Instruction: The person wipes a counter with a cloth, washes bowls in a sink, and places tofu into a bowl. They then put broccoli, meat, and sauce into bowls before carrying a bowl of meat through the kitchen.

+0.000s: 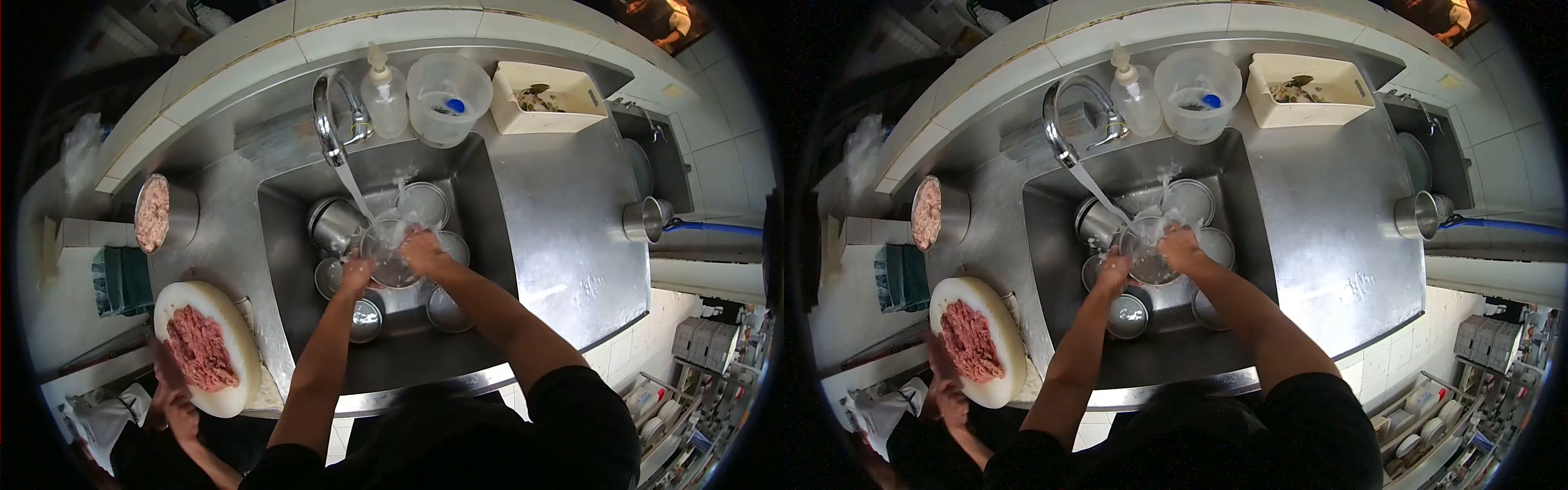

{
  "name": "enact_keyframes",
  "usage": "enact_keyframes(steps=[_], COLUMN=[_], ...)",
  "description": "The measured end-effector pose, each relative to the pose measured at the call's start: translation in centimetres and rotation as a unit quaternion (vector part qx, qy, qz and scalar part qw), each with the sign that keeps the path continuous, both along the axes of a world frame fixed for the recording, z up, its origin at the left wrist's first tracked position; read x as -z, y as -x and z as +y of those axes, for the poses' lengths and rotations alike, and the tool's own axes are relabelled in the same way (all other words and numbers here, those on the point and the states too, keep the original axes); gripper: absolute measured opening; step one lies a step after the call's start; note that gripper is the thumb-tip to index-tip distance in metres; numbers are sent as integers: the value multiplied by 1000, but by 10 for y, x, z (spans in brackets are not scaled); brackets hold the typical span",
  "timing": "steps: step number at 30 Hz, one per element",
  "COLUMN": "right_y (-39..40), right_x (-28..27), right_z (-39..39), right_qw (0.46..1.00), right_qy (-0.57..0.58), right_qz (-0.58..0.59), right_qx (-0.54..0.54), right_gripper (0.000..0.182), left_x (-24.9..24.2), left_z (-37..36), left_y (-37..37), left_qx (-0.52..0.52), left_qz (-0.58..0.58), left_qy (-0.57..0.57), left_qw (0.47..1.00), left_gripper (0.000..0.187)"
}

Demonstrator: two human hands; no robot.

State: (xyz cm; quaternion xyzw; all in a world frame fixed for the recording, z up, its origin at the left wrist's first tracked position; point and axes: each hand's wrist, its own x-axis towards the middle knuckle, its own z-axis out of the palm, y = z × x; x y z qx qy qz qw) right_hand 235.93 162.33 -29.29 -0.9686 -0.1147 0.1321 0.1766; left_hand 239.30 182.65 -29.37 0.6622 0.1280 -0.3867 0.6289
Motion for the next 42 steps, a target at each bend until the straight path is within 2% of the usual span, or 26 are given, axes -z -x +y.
enact_keyframes(steps=[2,3,6,7,10,11,13,14,15,16,18,20,21,22,24,25,26,27,29,31,33,35,36,39,42], right_y=[-10,-5,6,5,-6,-5,6,10,17,23,36,66,85,104,149,170,190,207,224,241,250,257,262,264,268], right_x=[-4,-13,-5,-10,-21,-29,-19,-18,-18,-27,-49,-54,-53,-52,-59,-64,-70,-79,-109,-116,-123,-124,-124,-122,-124], right_z=[9,15,4,-7,0,7,12,13,5,-4,-21,-41,-49,-54,-54,-49,-40,-33,-21,-10,-6,-8,-7,-6,-7], right_qw=[978,981,991,995,982,981,994,985,978,983,986,955,912,854,857,857,863,870,880,896,908,933,944,951,953], right_qy=[85,52,-114,-31,75,58,-78,-145,-154,-113,-32,-116,-203,-287,-283,-282,-270,-258,-224,-179,-138,-110,-100,-102,-107], right_qz=[-160,-154,60,60,-152,-159,-9,66,133,130,125,84,111,133,152,163,166,170,174,149,125,76,55,17,-37], right_qx=[102,103,-30,-71,81,91,79,71,39,62,108,260,339,413,403,400,393,384,382,378,375,333,308,290,282], right_gripper=[36,34,30,26,27,29,33,36,34,34,34,39,39,38,37,36,36,36,37,36,37,38,38,39,39], left_x=[-7,-10,-27,-31,-28,-29,-32,-16,5,19,5,-30,-21,-2,36,10,-10,-30,-67,-95,-106,-101,-71,-71,-89], left_z=[-14,-22,-18,-14,-28,-32,-39,-32,-22,-15,-19,-24,-22,-15,-10,-30,-47,-65,-84,-90,-84,-71,-56,-34,-36], left_y=[4,1,-9,-13,2,-2,-11,-13,-19,-23,-23,-22,-28,-40,-67,-68,-70,-73,-77,-77,-75,-71,-73,-56,-39], left_qx=[-19,-17,7,18,-11,-2,13,19,24,29,-39,-131,-162,-99,38,56,106,153,205,213,212,197,124,221,316], left_qz=[61,65,47,33,87,80,69,3,-64,-131,-135,-41,73,166,345,286,166,52,-159,-263,-295,-222,-54,-274,-460], left_qy=[7,6,-15,-24,-37,-48,-72,-66,-59,-52,-44,-36,-20,44,166,75,-11,-121,-233,-263,-283,-261,-106,-268,-362], left_qw=[998,998,999,999,995,996,995,998,996,990,989,990,984,980,923,954,980,979,937,904,888,918,985,897,747], left_gripper=[48,48,49,50,53,54,54,53,52,51,44,43,39,38,37,40,40,41,42,44,47,51,53,60,70])
